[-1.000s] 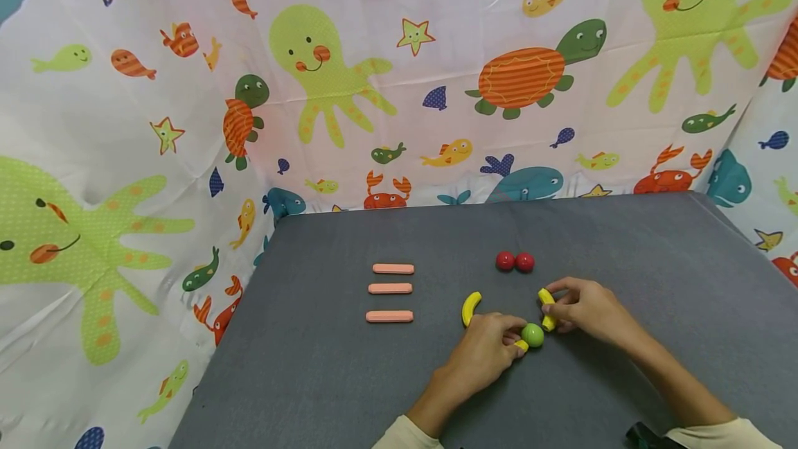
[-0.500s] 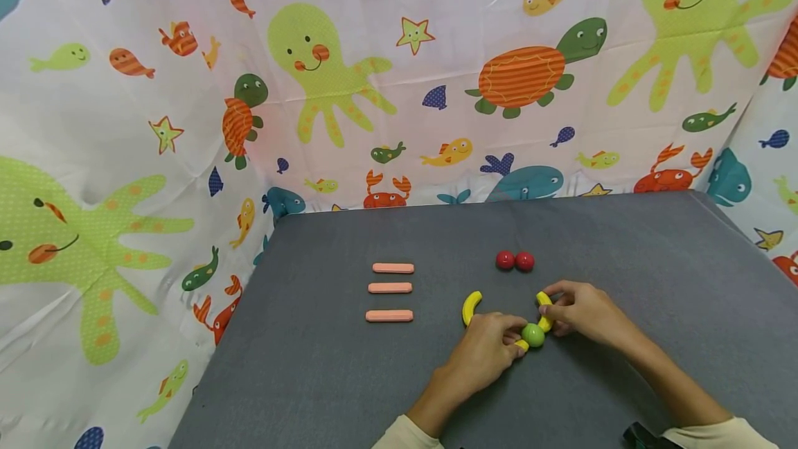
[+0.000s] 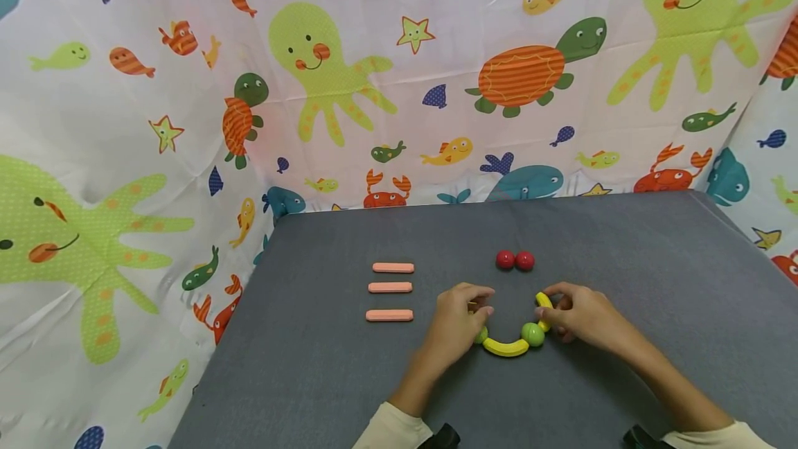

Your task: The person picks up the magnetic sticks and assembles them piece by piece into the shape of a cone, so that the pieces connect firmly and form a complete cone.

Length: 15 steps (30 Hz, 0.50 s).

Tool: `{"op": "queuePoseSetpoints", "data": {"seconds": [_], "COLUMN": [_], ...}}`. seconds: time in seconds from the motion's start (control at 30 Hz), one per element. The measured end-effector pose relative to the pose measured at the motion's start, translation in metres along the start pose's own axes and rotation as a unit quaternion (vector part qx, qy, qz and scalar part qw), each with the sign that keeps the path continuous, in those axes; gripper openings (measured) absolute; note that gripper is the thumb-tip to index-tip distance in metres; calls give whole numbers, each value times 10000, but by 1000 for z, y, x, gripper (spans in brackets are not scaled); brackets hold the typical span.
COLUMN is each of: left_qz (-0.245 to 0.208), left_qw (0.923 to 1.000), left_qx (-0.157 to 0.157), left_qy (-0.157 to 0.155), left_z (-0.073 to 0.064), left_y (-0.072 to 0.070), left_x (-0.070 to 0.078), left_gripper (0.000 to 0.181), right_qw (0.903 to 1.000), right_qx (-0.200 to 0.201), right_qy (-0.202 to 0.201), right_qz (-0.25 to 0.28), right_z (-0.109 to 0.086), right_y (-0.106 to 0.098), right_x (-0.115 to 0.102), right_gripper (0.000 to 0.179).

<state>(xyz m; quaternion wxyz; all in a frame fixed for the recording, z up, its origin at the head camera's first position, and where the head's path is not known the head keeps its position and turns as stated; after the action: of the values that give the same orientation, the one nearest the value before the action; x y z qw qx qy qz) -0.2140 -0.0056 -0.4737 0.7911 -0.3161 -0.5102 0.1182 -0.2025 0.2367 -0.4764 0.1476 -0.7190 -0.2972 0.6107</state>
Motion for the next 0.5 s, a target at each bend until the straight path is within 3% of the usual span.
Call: {"op": "queuePoseSetpoints", "data": {"seconds": [0.13,0.23,0.5], "left_qz": [177,70,-342], "left_qw": [9994,9989,9951], "left_qx": [47,-10,-318], "left_qy": [-289,-466,-866], "left_z": [2,2,2], "left_y": [-4,-5,-8], "left_x": [-18,-26,-30], "left_gripper": [26,27,34], "right_qw": [10000,10000,10000], "right_qx": [-3,16,-12], "right_qy": [34,31,-74], "right_qz": [-25,-22,-3], "right_z": [0,0,1], "right_y": [2,3,1], "right_x": [0,0,-4], "right_gripper": [59,58,55]}}
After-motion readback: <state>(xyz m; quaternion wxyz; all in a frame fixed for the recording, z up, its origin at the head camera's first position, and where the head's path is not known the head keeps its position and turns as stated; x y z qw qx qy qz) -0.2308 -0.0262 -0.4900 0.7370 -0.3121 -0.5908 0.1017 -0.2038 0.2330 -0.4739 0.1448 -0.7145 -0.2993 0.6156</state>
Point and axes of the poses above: each hand's wrist, its own z-axis towards the middle knuckle, its own y-axis out of the palm, x = y × z, the point moved 3 cm from there along z, towards the middle knuckle, and after that the axes turned 3 degrees about z, right-handed, at the moved point
